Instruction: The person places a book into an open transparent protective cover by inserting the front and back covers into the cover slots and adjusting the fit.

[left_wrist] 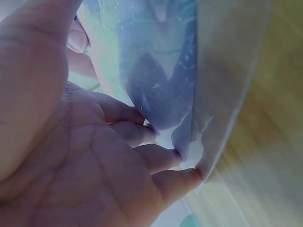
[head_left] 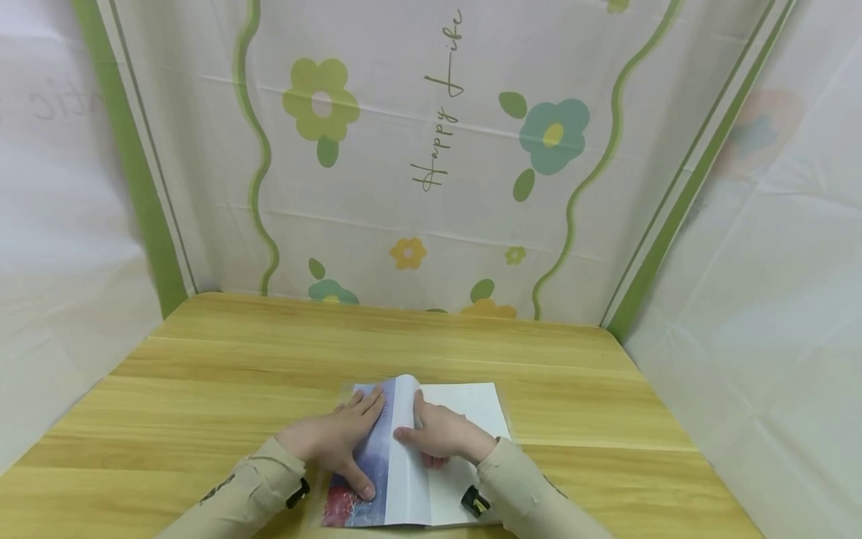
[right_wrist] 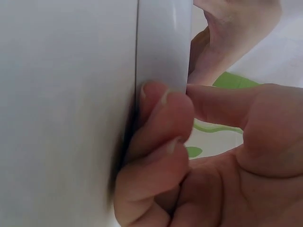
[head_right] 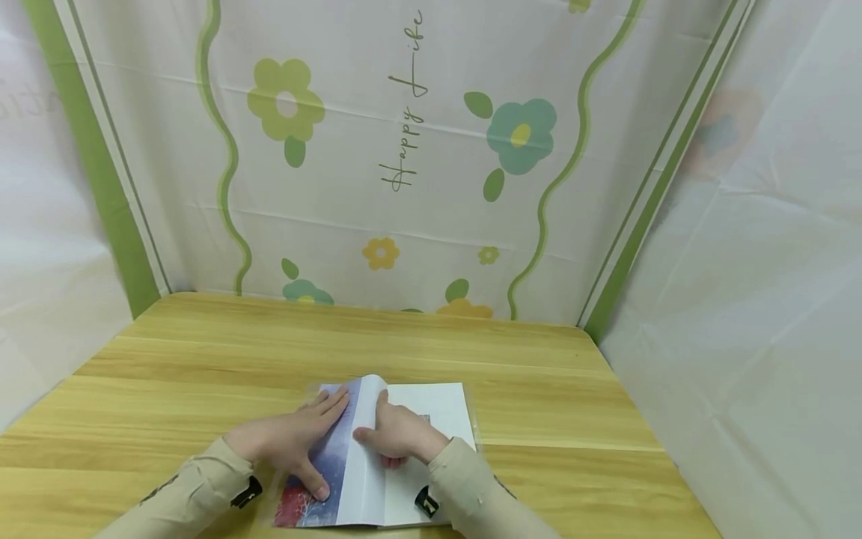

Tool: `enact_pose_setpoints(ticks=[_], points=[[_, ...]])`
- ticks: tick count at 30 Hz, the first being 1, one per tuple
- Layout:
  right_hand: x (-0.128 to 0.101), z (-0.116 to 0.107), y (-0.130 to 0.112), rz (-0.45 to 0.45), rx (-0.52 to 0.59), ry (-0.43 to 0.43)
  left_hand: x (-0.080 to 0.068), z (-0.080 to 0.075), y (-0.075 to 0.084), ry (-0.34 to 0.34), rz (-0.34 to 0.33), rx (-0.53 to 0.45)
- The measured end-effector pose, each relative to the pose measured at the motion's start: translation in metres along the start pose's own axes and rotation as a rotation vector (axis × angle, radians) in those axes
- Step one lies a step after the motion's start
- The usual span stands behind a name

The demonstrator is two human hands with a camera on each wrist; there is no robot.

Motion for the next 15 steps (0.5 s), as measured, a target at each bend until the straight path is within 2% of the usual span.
enact_pose_setpoints(ticks=[15], points=[[0.0004,-0.0034,0.0011,0.052,0.051,-0.059,0.0022,-0.0018,-0.0016,-0.012,0.013,-0.048]])
Point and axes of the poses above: each hand's wrist, its own x-axis towards the middle knuckle, its own z-axis out of the palm, y = z × x, the point moved 4 cm from there along x, towards the middle knuckle, and after that the axes turned 8 degrees about y, right-handed, at the moved point
